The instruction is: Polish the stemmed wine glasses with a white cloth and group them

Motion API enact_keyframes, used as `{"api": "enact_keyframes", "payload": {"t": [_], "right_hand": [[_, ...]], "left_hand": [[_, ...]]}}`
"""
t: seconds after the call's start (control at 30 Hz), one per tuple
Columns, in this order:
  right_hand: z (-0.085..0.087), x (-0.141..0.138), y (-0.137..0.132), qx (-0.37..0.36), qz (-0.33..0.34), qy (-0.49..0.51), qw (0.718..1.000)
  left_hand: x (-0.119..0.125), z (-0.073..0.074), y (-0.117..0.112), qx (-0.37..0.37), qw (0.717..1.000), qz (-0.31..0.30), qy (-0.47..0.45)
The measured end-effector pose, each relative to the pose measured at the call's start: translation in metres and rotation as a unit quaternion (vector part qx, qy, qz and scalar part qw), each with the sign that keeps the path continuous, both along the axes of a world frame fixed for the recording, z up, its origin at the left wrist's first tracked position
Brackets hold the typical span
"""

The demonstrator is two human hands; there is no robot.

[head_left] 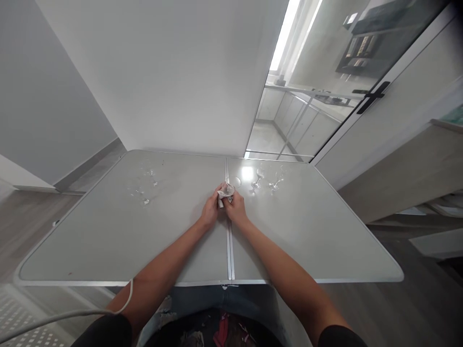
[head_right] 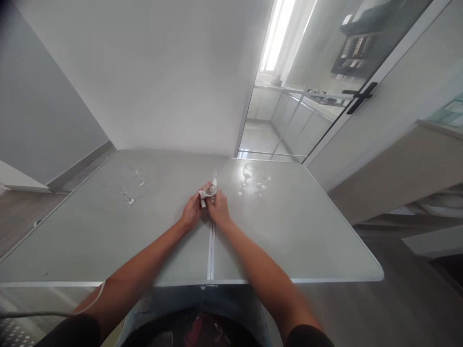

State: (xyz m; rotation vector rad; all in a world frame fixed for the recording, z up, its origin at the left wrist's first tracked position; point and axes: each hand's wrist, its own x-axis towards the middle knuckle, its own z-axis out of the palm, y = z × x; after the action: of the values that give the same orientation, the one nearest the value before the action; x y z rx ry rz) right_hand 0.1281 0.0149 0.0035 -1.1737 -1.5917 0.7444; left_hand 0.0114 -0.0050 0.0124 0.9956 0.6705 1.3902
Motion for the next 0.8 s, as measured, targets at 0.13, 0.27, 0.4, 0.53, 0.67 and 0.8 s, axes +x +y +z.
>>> {"api": "enact_keyframes", "payload": {"t": [0.13, 0.27, 0.4, 0.53, 0.67, 0.8], "right_hand": [[0.012, 0.012, 0.003, -0.094, 0.095, 0.111, 0.985], [0.018, 0.018, 0.002, -0.289, 0.233, 0.199, 0.907], [0.017, 0.017, -0.003, -0.336, 0.272, 0.186, 0.883], [0.019, 0.009, -0.006, -0.227, 0.230, 0.075, 0.943], [0.024, 0.004, -0.008, -0.054, 0.060, -0.182, 0.980], [0.030, 0.008, -0.009, -0.006, 0.042, -0.213, 0.976]], "left_hand": [[-0.004, 0.005, 0.001, 0.009, 0.999, 0.026, 0.025], [-0.009, 0.006, 0.005, -0.044, 0.997, 0.011, -0.055], [-0.011, 0.008, 0.004, -0.040, 0.998, 0.017, -0.038], [-0.009, 0.005, 0.003, 0.017, 0.995, 0.090, 0.038], [-0.007, 0.002, 0.004, 0.036, 0.992, 0.112, 0.047], [-0.009, 0.008, 0.003, 0.048, 0.995, 0.079, -0.023]]}}
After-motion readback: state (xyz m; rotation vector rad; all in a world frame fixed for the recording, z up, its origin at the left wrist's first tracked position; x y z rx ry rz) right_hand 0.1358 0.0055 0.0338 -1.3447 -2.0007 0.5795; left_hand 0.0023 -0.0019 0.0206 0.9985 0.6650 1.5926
